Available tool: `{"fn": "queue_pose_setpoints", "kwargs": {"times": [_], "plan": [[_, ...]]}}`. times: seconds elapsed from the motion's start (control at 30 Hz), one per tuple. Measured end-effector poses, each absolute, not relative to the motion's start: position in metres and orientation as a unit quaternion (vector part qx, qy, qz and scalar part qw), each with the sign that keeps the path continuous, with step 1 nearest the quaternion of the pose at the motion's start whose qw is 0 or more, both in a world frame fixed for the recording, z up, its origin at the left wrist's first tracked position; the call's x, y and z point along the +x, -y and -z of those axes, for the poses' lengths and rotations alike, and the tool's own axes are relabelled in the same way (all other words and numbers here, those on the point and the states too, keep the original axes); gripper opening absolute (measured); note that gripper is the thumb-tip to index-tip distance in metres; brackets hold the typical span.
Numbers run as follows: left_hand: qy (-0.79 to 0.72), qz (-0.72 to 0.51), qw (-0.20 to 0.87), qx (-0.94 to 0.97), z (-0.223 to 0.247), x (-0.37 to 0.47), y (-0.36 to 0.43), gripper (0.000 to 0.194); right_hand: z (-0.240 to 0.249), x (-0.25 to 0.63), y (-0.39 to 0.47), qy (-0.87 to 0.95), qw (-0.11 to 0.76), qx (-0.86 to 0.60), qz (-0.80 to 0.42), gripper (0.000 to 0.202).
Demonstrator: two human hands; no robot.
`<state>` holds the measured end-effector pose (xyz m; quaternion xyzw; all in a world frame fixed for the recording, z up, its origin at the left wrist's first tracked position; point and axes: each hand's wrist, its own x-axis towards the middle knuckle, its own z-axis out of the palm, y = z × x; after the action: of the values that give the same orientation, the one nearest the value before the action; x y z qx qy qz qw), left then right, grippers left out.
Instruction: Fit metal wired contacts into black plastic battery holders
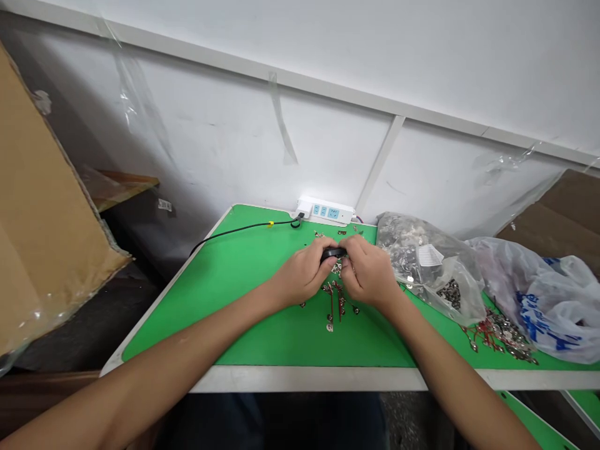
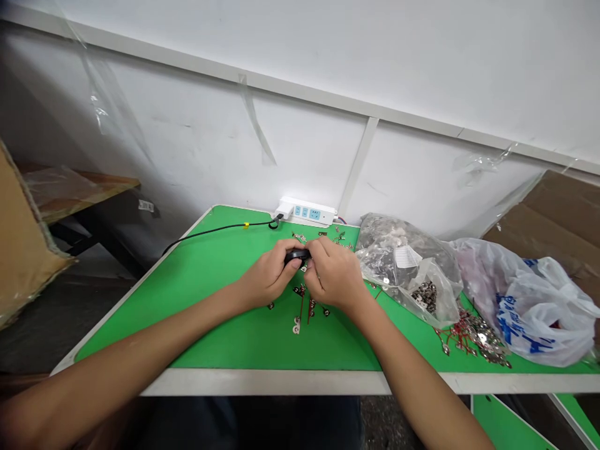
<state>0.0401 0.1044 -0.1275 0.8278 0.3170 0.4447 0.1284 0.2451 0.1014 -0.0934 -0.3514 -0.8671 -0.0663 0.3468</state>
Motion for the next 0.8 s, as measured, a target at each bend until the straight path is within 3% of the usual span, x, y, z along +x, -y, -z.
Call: {"fn": "queue_pose_setpoints", "kwargs": {"times": [0.2, 0.8], "plan": [[-0.284, -0.465, 0.11, 0.831, 0.1318, 0.042, -0.1067, 0.03, 0.0917, 0.2444, -0.0985, 0.867, 0.314, -0.366, 0.124, 0.005], [-0.275, -0.467, 0.135, 0.829, 0.1283, 0.0437, -0.1039, 0.029, 0.0933, 0.2433, -0.0959, 0.871, 0.278, -0.384, 0.13, 0.016]]}}
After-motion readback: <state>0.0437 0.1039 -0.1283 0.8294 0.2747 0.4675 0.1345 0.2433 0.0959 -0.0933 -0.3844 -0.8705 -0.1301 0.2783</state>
